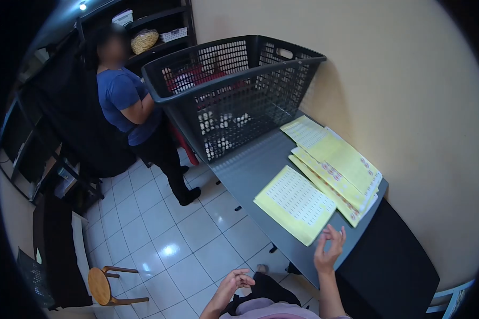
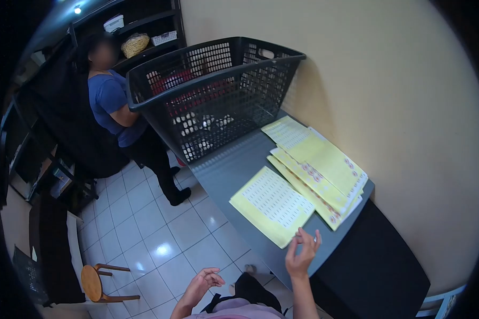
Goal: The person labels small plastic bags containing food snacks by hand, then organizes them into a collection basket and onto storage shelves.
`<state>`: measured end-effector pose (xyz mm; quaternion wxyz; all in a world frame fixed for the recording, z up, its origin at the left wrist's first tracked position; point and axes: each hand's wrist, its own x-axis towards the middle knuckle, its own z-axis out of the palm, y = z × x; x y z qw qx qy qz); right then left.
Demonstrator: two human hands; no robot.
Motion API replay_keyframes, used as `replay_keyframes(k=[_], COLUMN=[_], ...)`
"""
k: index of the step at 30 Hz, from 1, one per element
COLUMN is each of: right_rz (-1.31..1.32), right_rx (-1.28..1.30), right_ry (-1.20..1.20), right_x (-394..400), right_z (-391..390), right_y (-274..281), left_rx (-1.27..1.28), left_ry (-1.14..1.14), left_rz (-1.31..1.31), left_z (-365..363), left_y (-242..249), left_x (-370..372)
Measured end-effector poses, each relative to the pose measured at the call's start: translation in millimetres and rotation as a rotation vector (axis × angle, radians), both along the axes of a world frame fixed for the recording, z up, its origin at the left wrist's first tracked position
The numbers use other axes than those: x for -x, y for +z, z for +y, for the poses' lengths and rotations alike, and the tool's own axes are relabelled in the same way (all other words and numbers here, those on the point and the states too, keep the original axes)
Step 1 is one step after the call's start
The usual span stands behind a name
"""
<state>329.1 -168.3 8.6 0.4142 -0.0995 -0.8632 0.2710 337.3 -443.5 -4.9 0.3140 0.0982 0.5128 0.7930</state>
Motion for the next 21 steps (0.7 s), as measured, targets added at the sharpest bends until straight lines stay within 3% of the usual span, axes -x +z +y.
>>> replay_keyframes(k=[4, 6, 8, 12, 16, 19, 21], right_rz=[0.137, 0.155, 0.243, 0.23, 0.325, 0.414, 0.452], right_rx=[-0.189, -0.117, -0.223, -0.264, -0.5, -0.601, -0.61], right_ry=[-0.132, -0.2, -0.343, -0.375, -0.335, -0.189, -0.042], right_x=[43.9, 64.1, 90.0, 140.8, 198.3, 242.8, 272.2], right_z=[9.2, 12.3, 17.5, 15.2, 24.7, 17.2, 3.9], right_y=[13.8, 23.9, 32.5, 76.9, 115.4, 169.4, 211.2], left_rx=[0.001, 0.013, 0.159, 0.285, 0.155, -0.076, -0.295], left_ry=[0.233, 0.253, 0.257, 0.377, 0.551, 0.695, 0.576], left_rz=[-0.097, -0.073, 0.071, 0.244, 0.404, 0.645, 0.918], left_z=[-20.9, -30.0, -38.0, -51.3, -75.6, -88.0, -94.1], left_y=[-8.8, -9.3, -4.7, 22.4, 46.0, 105.4, 154.1], left_x=[40.8, 69.5, 101.1, 164.5, 214.6, 239.2, 244.3])
